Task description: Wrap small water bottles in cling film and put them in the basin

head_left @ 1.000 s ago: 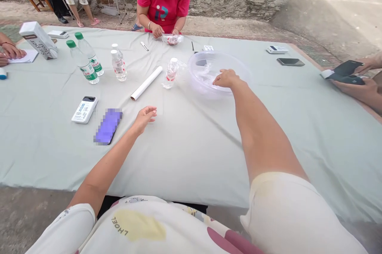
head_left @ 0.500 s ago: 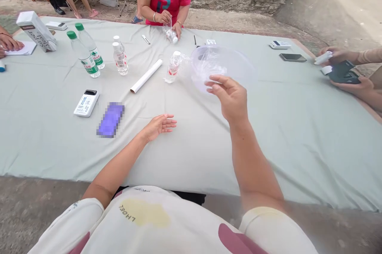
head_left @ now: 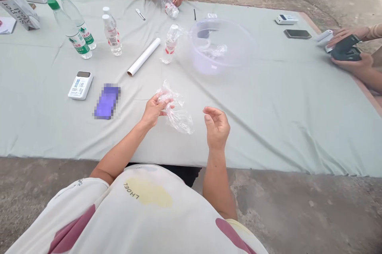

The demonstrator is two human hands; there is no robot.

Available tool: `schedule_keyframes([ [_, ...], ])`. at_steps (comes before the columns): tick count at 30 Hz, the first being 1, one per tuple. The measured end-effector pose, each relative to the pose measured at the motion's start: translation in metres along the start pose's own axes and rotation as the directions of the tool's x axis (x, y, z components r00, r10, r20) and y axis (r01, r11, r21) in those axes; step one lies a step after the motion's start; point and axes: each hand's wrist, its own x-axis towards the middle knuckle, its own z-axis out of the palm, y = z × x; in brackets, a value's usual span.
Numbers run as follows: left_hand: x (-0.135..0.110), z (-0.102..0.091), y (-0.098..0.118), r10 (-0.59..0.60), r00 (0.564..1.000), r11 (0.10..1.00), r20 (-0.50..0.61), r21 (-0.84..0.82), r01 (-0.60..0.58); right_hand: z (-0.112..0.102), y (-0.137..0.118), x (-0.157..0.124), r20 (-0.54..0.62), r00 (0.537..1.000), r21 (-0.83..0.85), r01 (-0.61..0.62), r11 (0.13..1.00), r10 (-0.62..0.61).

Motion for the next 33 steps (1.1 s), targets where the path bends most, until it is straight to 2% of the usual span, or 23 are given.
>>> schedule_keyframes([
  [1, -0.003, 0.003, 0.001, 0.015, 1.000, 1.000, -0.018, 0.026, -0.014, 0.004, -0.008, 0.004, 0.031, 0.998, -0.029, 0.056, 0.998, -0.056],
  [3, -0.008, 0.007, 0.001, 0.029, 0.998, 0.998, -0.048, 0.058, -0.026, 0.019, -0.020, 0.006, 0.198, 0.970, -0.092, 0.163, 0.982, -0.142],
  [5, -0.011, 0.007, -0.002, 0.026, 0.997, 0.997, -0.069, 0.069, -0.022, 0.038, -0.026, 0.000, 0.340, 0.930, -0.114, 0.190, 0.975, -0.141],
  [6, -0.012, 0.005, -0.003, 0.022, 0.996, 0.997, -0.085, 0.071, -0.016, 0.047, -0.025, -0.004, 0.368, 0.923, -0.102, 0.157, 0.982, -0.109],
  [8, -0.012, -0.003, -0.006, 0.005, 0.992, 0.998, -0.126, 0.070, 0.004, 0.058, -0.019, -0.013, 0.348, 0.937, -0.044, 0.001, 0.999, 0.015],
  [10, -0.012, -0.013, -0.008, -0.033, 0.986, 0.997, -0.163, 0.061, 0.043, 0.061, -0.010, -0.018, 0.295, 0.939, 0.051, -0.198, 0.979, 0.175],
  [13, -0.011, -0.027, -0.012, -0.086, 0.976, 0.995, -0.198, 0.031, 0.094, 0.055, 0.004, -0.022, 0.259, 0.899, 0.183, -0.406, 0.895, 0.354],
  [17, -0.008, -0.039, -0.016, -0.114, 0.973, 0.989, -0.201, 0.065, 0.129, 0.048, 0.015, -0.026, 0.233, 0.841, 0.254, -0.538, 0.804, 0.489],
  [21, -0.001, -0.054, -0.013, -0.124, 0.979, 0.970, -0.159, 0.188, 0.154, 0.040, 0.024, -0.030, 0.164, 0.803, 0.247, -0.595, 0.765, 0.572],
  [23, 0.005, -0.068, -0.006, -0.067, 0.966, 0.969, -0.248, 0.214, 0.122, 0.033, 0.030, -0.030, 0.119, 0.788, 0.234, -0.614, 0.754, 0.605],
  [25, 0.010, -0.084, 0.001, 0.013, 0.928, 0.968, -0.373, 0.239, 0.083, 0.026, 0.034, -0.029, 0.093, 0.776, 0.205, -0.628, 0.751, 0.624],
  [28, 0.010, -0.102, 0.010, 0.133, 0.861, 0.936, -0.490, 0.348, 0.053, 0.020, 0.039, -0.028, 0.077, 0.773, 0.171, -0.632, 0.756, 0.630],
  [31, -0.003, -0.104, 0.013, 0.375, 0.768, 0.821, -0.519, 0.570, -0.015, 0.019, 0.042, -0.026, 0.070, 0.775, 0.141, -0.631, 0.763, 0.628],
  [33, -0.016, -0.095, 0.011, 0.547, 0.712, 0.702, -0.439, 0.705, -0.104, 0.020, 0.043, -0.024, 0.077, 0.780, 0.118, -0.626, 0.771, 0.622],
])
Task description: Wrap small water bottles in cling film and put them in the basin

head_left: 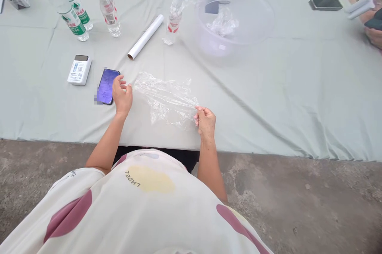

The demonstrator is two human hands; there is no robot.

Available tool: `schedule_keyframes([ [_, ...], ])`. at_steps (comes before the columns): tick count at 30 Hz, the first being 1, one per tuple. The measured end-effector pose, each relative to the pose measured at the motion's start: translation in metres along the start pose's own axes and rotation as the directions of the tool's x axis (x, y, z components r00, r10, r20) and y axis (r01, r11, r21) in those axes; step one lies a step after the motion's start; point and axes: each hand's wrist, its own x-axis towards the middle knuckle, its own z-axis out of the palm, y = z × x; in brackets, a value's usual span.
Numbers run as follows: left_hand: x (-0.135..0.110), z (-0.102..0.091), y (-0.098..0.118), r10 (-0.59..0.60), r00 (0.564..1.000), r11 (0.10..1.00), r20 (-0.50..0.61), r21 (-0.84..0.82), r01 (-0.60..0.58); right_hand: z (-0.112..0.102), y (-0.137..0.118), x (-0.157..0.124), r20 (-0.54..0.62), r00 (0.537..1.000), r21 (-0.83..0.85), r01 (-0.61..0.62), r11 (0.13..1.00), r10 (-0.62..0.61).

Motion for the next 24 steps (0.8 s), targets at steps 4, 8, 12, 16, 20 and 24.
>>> schedule_keyframes([
  [4, -0.032, 0.007, 0.008, 0.251, 0.903, 0.958, 0.348, 0.041, -0.282, -0.003, -0.002, 0.007, 0.006, 1.000, -0.025, 0.011, 1.000, -0.011],
  [8, -0.049, 0.020, -0.003, 0.245, 0.677, 0.887, 0.694, 0.122, -0.446, -0.021, -0.004, 0.018, -0.055, 0.998, -0.067, -0.006, 0.998, 0.002],
  [12, -0.051, 0.024, -0.016, 0.200, 0.616, 0.852, 0.762, 0.176, -0.493, -0.049, -0.011, 0.029, -0.221, 0.974, -0.320, -0.019, 0.947, -0.055],
  [16, -0.048, 0.018, -0.017, 0.183, 0.559, 0.845, 0.809, 0.161, -0.510, -0.040, -0.029, 0.026, -0.226, 0.907, -0.514, 0.200, 0.834, -0.356],
  [20, -0.047, 0.012, -0.010, 0.117, 0.502, 0.759, 0.857, 0.249, -0.601, 0.007, -0.043, 0.026, 0.285, 0.860, -0.488, 0.509, 0.709, -0.422],
  [24, -0.044, 0.002, -0.004, 0.016, 0.461, 0.612, 0.887, 0.356, -0.707, 0.030, -0.044, 0.054, 0.468, 0.836, -0.593, 0.537, 0.600, -0.285],
])
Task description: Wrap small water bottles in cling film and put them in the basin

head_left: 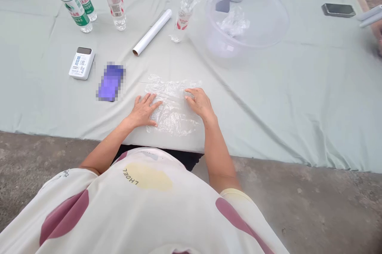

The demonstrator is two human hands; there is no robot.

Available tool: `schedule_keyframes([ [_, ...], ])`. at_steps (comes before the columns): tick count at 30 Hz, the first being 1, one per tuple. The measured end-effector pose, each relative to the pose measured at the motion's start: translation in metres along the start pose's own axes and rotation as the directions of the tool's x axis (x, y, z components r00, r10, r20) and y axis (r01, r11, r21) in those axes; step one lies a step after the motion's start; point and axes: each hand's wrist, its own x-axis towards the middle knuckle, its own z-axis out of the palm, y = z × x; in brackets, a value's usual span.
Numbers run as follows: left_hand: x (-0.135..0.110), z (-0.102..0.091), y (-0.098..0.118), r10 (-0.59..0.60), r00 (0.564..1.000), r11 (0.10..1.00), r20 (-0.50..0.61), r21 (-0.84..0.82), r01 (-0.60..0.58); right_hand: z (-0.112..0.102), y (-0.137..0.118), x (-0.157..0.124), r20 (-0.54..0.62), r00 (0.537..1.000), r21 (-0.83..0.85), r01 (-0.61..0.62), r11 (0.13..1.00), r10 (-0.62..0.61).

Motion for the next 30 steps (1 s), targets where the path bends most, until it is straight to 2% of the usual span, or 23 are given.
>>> schedule_keyframes([
  [2, -0.003, -0.003, -0.004, -0.016, 0.999, 0.999, 0.034, 0.045, 0.014, -0.005, 0.016, 0.015, -0.019, 0.997, -0.060, -0.072, 0.996, 0.071],
  [5, -0.004, -0.005, -0.009, -0.009, 0.999, 0.999, 0.052, 0.050, 0.006, -0.023, 0.042, 0.028, -0.146, 0.976, -0.056, -0.174, 0.983, 0.165],
  [8, -0.003, -0.005, -0.012, 0.004, 0.998, 0.999, 0.058, 0.044, -0.007, -0.039, 0.052, 0.024, -0.294, 0.944, -0.022, -0.160, 0.987, 0.147],
  [11, -0.005, -0.008, -0.013, 0.017, 0.999, 1.000, 0.044, 0.006, -0.017, -0.044, 0.042, 0.005, -0.360, 0.931, 0.008, -0.066, 0.998, 0.064],
  [14, -0.013, -0.024, -0.019, 0.048, 0.999, 0.991, -0.010, -0.123, -0.049, -0.038, 0.027, -0.025, -0.317, 0.948, 0.030, -0.008, 1.000, 0.017],
  [16, -0.017, -0.040, -0.028, 0.057, 0.995, 0.967, -0.088, -0.241, -0.077, -0.031, 0.024, -0.047, -0.296, 0.955, 0.060, -0.015, 0.998, 0.032],
  [18, -0.011, -0.059, -0.044, -0.015, 0.974, 0.926, -0.227, -0.370, -0.073, -0.022, 0.029, -0.066, -0.309, 0.947, 0.098, -0.064, 0.993, 0.092],
  [19, -0.002, -0.069, -0.054, -0.089, 0.947, 0.899, -0.309, -0.433, -0.057, -0.017, 0.033, -0.074, -0.328, 0.935, 0.124, -0.102, 0.987, 0.137],
  [20, 0.011, -0.078, -0.067, -0.190, 0.902, 0.868, -0.387, -0.496, -0.030, -0.013, 0.038, -0.082, -0.353, 0.916, 0.156, -0.141, 0.978, 0.189],
  [22, 0.046, -0.097, -0.097, -0.390, 0.780, 0.805, -0.488, -0.593, 0.031, -0.007, 0.045, -0.096, -0.402, 0.870, 0.219, -0.212, 0.952, 0.286],
  [24, 0.091, -0.116, -0.130, -0.580, 0.650, 0.716, -0.491, -0.687, 0.120, -0.003, 0.048, -0.108, -0.436, 0.827, 0.263, -0.259, 0.929, 0.354],
  [26, 0.135, -0.136, -0.158, -0.730, 0.543, 0.589, -0.415, -0.785, 0.192, -0.002, 0.048, -0.120, -0.444, 0.806, 0.279, -0.292, 0.915, 0.392],
  [28, 0.171, -0.155, -0.177, -0.811, 0.457, 0.500, -0.365, -0.839, 0.216, -0.003, 0.047, -0.131, -0.435, 0.794, 0.281, -0.328, 0.902, 0.424],
  [30, 0.197, -0.172, -0.187, -0.822, 0.414, 0.503, -0.392, -0.840, 0.204, -0.006, 0.046, -0.142, -0.429, 0.780, 0.280, -0.364, 0.888, 0.455],
])
